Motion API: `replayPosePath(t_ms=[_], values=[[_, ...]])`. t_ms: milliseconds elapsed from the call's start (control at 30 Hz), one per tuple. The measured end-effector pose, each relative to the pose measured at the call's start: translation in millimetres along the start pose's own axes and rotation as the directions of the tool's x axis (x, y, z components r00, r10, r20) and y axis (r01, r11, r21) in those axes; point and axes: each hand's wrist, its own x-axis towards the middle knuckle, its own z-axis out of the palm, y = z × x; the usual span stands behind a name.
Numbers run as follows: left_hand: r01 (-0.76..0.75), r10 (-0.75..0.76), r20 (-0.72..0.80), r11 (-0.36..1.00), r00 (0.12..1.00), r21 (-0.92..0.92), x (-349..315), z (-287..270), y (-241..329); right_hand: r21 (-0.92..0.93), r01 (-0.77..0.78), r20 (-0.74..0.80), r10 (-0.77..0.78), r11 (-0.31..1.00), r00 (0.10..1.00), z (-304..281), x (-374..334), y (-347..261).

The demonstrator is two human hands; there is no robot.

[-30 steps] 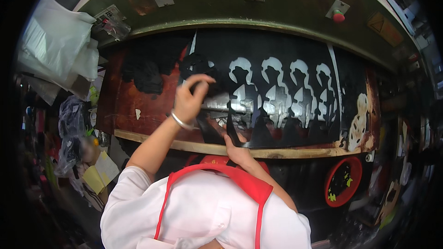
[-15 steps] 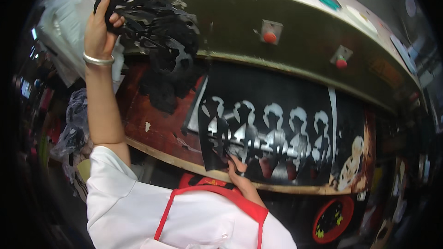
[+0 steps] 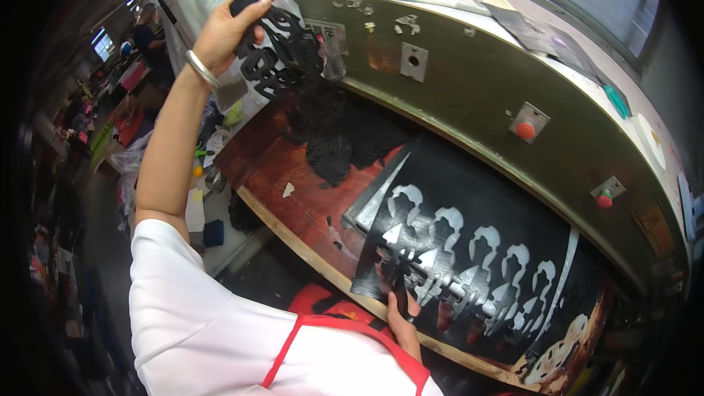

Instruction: The person places a black sheet onto a die-cutting machine, presses a button to activate the press, then removes the sheet and peels away cut pieces. They repeat this cycle multiple times, collecting the cut shapes and discarding the remaining sheet.

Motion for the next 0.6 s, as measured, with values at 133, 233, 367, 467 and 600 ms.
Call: replayPosePath(t_ms=[133, 233, 367, 467, 600], values=[[0.142, -0.135, -0.15, 0.989, 0.979, 0.035, -4.1, -24.4, -63.3, -0.144, -0.039, -0.015, 0.037, 0.989, 0.999, 2.6, 1.8, -5.7], [0.276, -0.274, -0.303, 0.96, 0.913, -0.035, -4.3, -32.0, -107.9, -0.079, 0.037, 0.013, -0.036, 0.996, 0.999, -3.7, -0.7, -20.6], [0.176, -0.162, -0.375, 0.984, 0.913, 0.003, 5.4, -44.6, -158.1, 0.224, -0.089, 0.11, 0.066, 0.97, 0.992, -21.0, -25.3, -47.8], [-0.029, 0.102, -0.316, 0.973, 0.943, 0.228, 3.7, -40.8, -192.4, 0.738, -0.249, 0.117, 0.244, 0.627, 0.963, -21.2, -58.6, -49.0], [-0.384, 0.468, 0.019, 0.7, 0.883, 0.602, -53.6, 20.5, -245.4, 0.964, -0.248, 0.183, 0.434, 0.097, 0.882, -26.5, -85.8, -11.7]])
